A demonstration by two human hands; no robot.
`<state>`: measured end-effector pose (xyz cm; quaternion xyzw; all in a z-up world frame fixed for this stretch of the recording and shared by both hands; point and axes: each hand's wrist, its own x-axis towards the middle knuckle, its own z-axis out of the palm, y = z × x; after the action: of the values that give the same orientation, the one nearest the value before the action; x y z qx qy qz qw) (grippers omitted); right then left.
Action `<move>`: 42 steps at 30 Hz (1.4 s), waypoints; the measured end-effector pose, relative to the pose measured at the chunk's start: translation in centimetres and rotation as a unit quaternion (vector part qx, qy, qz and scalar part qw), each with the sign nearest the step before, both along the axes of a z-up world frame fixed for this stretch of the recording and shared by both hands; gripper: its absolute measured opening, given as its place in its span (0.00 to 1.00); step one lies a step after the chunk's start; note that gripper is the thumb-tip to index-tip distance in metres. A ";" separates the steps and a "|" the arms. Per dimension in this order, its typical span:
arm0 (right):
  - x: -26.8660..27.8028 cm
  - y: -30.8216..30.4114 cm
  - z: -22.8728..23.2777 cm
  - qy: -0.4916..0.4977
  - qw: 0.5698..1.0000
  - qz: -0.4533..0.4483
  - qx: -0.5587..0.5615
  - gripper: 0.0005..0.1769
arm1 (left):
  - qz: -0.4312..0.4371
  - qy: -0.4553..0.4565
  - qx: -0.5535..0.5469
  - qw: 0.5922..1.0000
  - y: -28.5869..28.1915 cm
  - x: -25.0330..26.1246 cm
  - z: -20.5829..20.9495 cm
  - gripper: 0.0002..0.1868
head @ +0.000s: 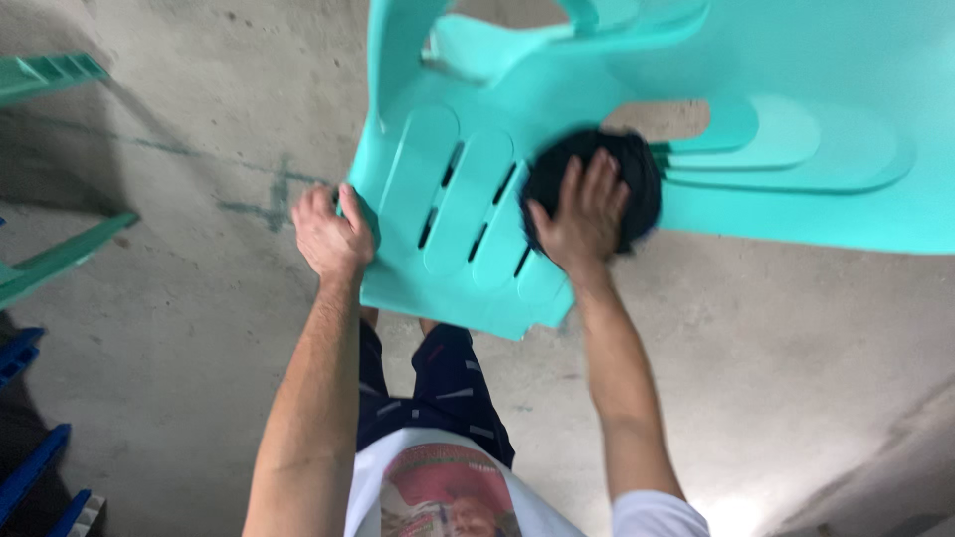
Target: The person wipes down several stacked plastic chairs with a cloth, cleaning the seat and the side edges of the frames.
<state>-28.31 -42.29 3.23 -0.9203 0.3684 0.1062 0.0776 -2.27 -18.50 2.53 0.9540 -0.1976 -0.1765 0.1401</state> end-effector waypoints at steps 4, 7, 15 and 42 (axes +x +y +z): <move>3.5 10.6 -1.3 -0.015 0.995 0.063 0.082 0.50 | 0.008 0.012 -0.002 1.000 -0.2 0.1 0.3 0.24; -2.2 17.6 1.5 -0.034 0.971 0.057 0.228 0.53 | 0.009 0.034 -0.001 0.999 -0.2 0.2 0.4 0.26; -9.4 8.9 -3.4 -0.120 0.970 -0.211 0.030 0.53 | 0.012 0.047 -0.023 0.999 0.3 0.5 -0.4 0.27; 21.5 21.0 -0.8 -0.111 0.957 -0.249 0.100 0.65 | 0.467 0.452 -0.319 0.690 13.4 2.1 -5.7 0.41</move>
<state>-6.85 -21.34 2.40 -0.7932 0.5621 0.0165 0.2335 -0.15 -5.15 -3.19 0.6260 0.3165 -0.4245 0.5725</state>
